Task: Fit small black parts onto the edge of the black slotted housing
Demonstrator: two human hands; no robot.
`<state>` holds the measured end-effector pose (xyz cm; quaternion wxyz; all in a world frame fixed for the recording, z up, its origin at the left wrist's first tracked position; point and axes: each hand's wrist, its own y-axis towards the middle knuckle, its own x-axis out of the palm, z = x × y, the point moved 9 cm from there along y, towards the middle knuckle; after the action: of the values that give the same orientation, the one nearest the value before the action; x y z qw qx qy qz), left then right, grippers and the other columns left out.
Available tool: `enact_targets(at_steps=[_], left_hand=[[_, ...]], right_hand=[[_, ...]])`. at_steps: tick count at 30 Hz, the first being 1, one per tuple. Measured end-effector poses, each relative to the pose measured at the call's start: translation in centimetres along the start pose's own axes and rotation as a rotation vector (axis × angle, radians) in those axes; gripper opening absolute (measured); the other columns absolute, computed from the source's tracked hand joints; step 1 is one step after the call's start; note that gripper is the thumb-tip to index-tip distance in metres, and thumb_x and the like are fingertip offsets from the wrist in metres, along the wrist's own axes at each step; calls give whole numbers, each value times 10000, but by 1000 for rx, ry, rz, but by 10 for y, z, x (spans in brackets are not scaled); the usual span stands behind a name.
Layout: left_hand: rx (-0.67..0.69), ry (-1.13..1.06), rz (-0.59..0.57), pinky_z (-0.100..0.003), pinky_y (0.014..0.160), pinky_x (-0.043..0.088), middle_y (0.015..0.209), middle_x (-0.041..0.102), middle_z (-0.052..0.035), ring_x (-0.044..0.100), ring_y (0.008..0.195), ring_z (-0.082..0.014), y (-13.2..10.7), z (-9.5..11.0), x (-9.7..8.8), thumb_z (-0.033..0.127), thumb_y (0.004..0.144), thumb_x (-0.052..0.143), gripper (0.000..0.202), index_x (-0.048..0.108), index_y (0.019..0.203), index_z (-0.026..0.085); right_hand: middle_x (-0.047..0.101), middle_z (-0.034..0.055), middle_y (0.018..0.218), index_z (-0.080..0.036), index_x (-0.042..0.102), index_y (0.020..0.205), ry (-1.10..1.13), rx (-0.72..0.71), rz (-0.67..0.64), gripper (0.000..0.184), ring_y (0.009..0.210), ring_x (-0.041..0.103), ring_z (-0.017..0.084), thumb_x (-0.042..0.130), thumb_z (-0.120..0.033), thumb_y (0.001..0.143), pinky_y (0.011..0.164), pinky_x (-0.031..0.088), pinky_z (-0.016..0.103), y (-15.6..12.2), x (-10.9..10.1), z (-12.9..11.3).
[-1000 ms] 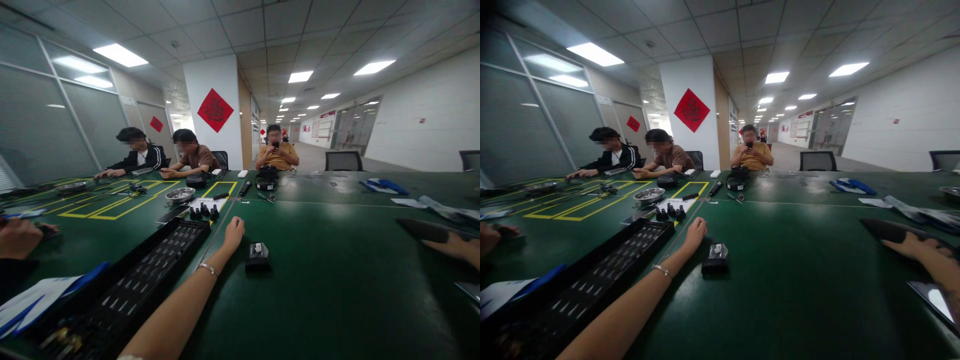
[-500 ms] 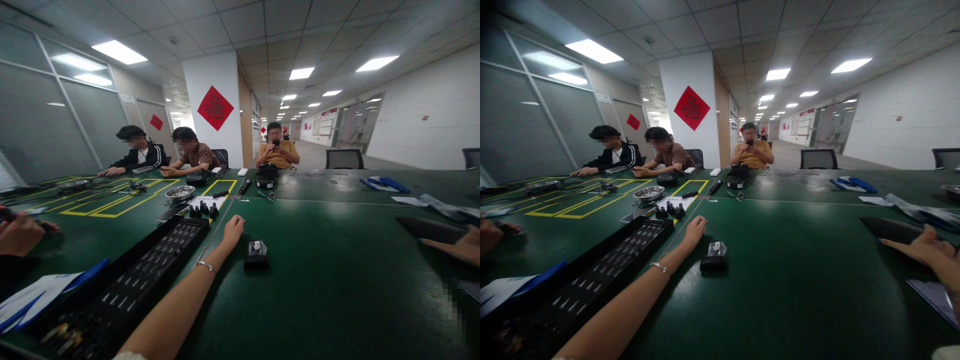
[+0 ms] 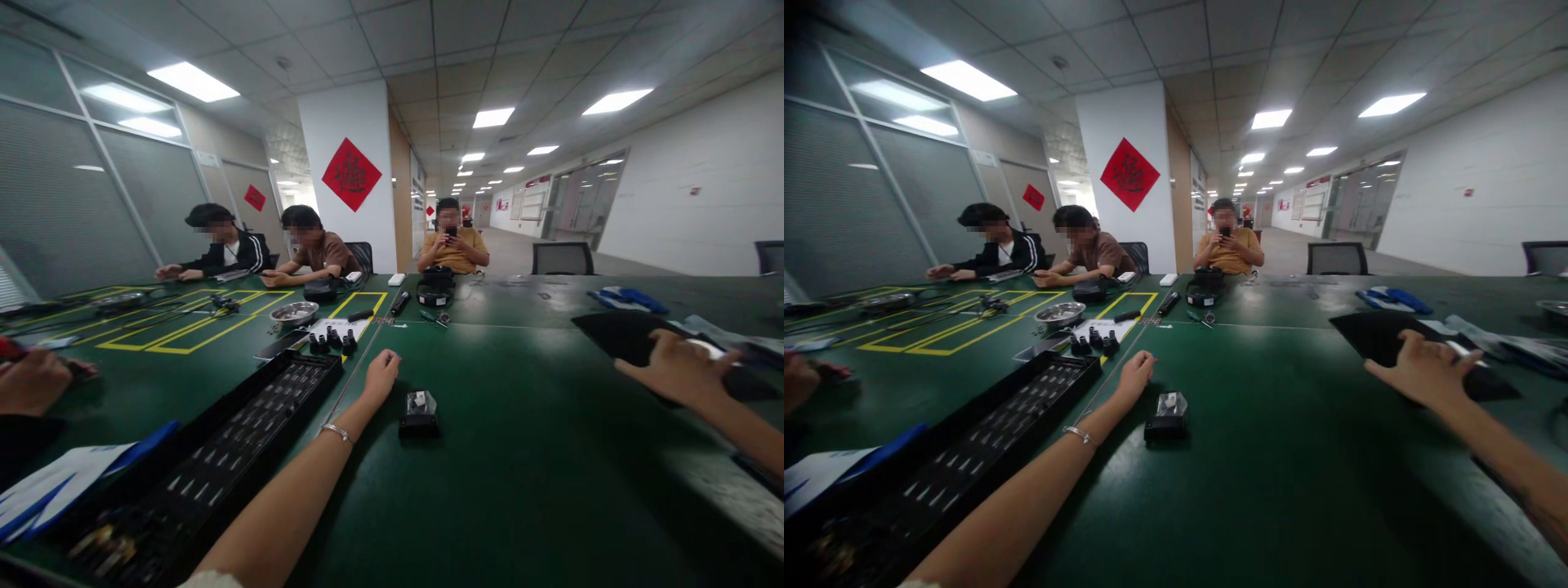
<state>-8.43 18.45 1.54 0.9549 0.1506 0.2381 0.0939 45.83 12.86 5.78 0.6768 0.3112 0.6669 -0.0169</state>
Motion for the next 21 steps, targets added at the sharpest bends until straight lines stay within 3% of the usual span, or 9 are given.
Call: enact_targets(at_steps=[4,8,12,16,21], left_hand=[[-1,-7,-6,-222,500,308,460,439,65,432,460,-108,1,-1,1,337,746,433,183,464,642,190],[-1,8,-17,-224,502,307,464,449,64,431,457,-108,0,-1,2,337,741,440,179,469,643,189],[-3,-5,-26,-225,502,307,462,440,64,424,454,-108,-2,2,3,340,744,436,186,467,640,190],[9,11,-40,-224,500,300,461,438,65,427,459,-111,-3,5,3,348,743,440,184,469,649,192],[25,-3,-68,-225,494,305,447,437,67,423,441,-116,-3,7,4,379,773,402,219,499,721,190]], right_hand=[[549,261,1086,-44,332,1227,172,-54,-207,711,1048,495,416,321,-597,779,949,106,589,-49,-7,-70],[585,198,1041,-86,381,1181,192,-273,-251,708,1000,537,369,386,-630,728,962,148,597,-101,-11,-130],[569,206,1087,-96,431,1217,141,-493,-233,793,1078,482,380,384,-693,697,987,46,619,-152,-29,-183],[584,209,1102,-117,413,1300,93,-690,-309,872,1097,468,392,371,-730,680,994,-48,611,-193,-43,-229],[625,186,1062,-164,502,1251,-67,-720,-373,891,1095,466,433,411,-773,608,973,-130,612,-211,-46,-261]])
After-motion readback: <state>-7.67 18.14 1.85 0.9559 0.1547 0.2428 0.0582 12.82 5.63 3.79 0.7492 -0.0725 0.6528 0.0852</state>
